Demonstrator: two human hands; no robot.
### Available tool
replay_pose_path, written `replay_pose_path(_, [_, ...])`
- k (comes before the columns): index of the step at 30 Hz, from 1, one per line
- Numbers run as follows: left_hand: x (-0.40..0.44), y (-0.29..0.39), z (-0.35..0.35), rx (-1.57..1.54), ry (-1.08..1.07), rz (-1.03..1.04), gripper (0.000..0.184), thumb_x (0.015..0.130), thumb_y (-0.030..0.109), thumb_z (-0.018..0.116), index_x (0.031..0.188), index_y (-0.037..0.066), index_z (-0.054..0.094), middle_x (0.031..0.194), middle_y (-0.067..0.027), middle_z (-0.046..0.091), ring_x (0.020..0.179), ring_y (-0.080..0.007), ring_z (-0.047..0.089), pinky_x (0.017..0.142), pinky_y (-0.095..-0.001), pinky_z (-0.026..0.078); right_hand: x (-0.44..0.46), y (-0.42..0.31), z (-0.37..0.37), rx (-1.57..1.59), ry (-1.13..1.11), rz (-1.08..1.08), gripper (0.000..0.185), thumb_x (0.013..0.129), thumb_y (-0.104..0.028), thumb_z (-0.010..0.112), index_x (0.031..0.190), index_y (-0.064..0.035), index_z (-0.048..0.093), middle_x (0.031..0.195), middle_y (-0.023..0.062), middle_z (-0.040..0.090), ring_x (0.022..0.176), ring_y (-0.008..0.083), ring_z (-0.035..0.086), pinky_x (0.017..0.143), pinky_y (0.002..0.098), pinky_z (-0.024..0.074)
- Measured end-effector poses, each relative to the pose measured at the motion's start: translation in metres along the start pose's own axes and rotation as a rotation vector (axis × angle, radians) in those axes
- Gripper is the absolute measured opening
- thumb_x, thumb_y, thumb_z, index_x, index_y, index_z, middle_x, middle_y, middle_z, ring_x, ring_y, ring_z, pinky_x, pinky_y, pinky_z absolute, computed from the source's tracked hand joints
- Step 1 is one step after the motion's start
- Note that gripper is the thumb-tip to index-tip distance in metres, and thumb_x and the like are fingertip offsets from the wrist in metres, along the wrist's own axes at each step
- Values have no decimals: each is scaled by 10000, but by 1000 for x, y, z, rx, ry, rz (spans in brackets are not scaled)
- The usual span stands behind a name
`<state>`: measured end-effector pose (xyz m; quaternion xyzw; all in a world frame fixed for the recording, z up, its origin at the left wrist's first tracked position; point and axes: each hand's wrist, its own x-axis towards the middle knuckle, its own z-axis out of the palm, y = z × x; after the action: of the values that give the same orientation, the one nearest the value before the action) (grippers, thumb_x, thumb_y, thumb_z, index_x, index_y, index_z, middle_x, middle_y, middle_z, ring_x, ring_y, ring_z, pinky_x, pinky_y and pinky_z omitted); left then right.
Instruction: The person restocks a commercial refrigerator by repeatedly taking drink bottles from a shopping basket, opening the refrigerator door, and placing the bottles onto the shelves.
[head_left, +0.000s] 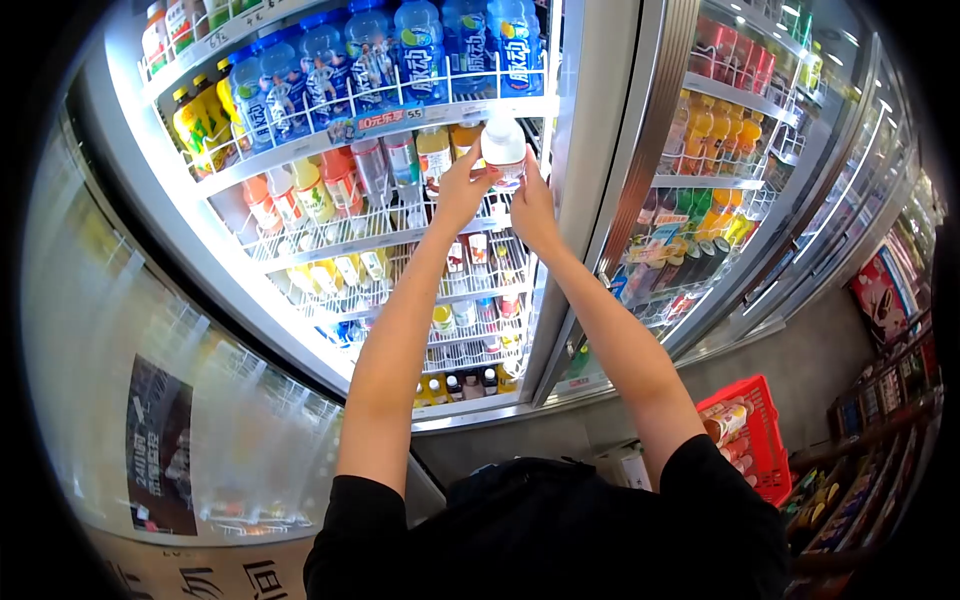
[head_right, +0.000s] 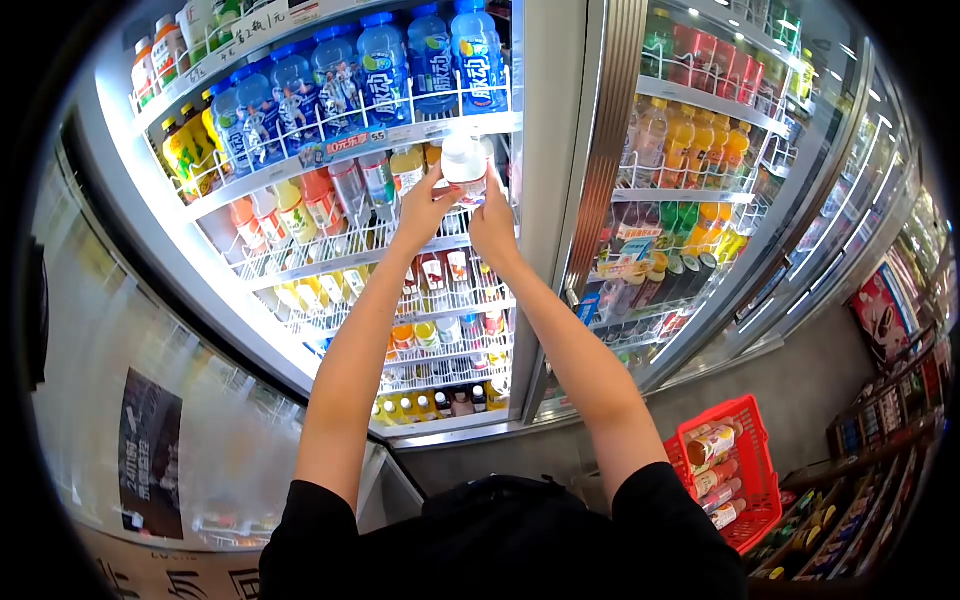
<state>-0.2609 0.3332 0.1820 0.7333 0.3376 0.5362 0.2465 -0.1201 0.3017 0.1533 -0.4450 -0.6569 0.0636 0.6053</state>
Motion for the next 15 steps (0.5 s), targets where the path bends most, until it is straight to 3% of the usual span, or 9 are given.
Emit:
replay_pose_path(3, [13,-26,8,-158,-24,79,686,882,164,724,1500,115,430,1279,-192,650,1018,-253,714,847,-334,542,3,16,10,24,47,30,747,814,103,394,1539,18,233,1432,298,462,1307,429,489,1072,443,401])
replay_pose_path(7, [25,-33,10,-71,-71,68,662,919,258,694,1506,121,421,1209,-211,677,1001,-252,719,831,-338,533,13,21,14,43,80,106,736,814,92,398,1529,46,230,1407,313,474,1270,444,506,1060,445,408])
replay_pose_path(9, [30,-40,15,-60,-91,57,654,937,328,669,1504,119,419,1086,-211,710,947,-260,725,812,-338,525,15,20,15,11,85,133,737,820,87,403,1531,49,213,1393,317,482,1224,451,537,1040,450,425])
replay_pose_path(14, [31,-54,22,-9,-76,70,640,925,342,682,1469,86,464,969,-195,726,832,-274,712,769,-353,522,15,37,20,-19,43,192,753,850,60,441,1544,36,150,1401,328,457,1227,467,521,1027,464,433])
replay_pose_path(15, [33,-63,24,40,-87,67,628,919,344,688,1447,71,486,958,-199,724,819,-286,712,761,-359,525,15,43,23,-43,27,261,726,864,39,432,1542,9,174,1315,325,521,1167,457,565,974,463,456])
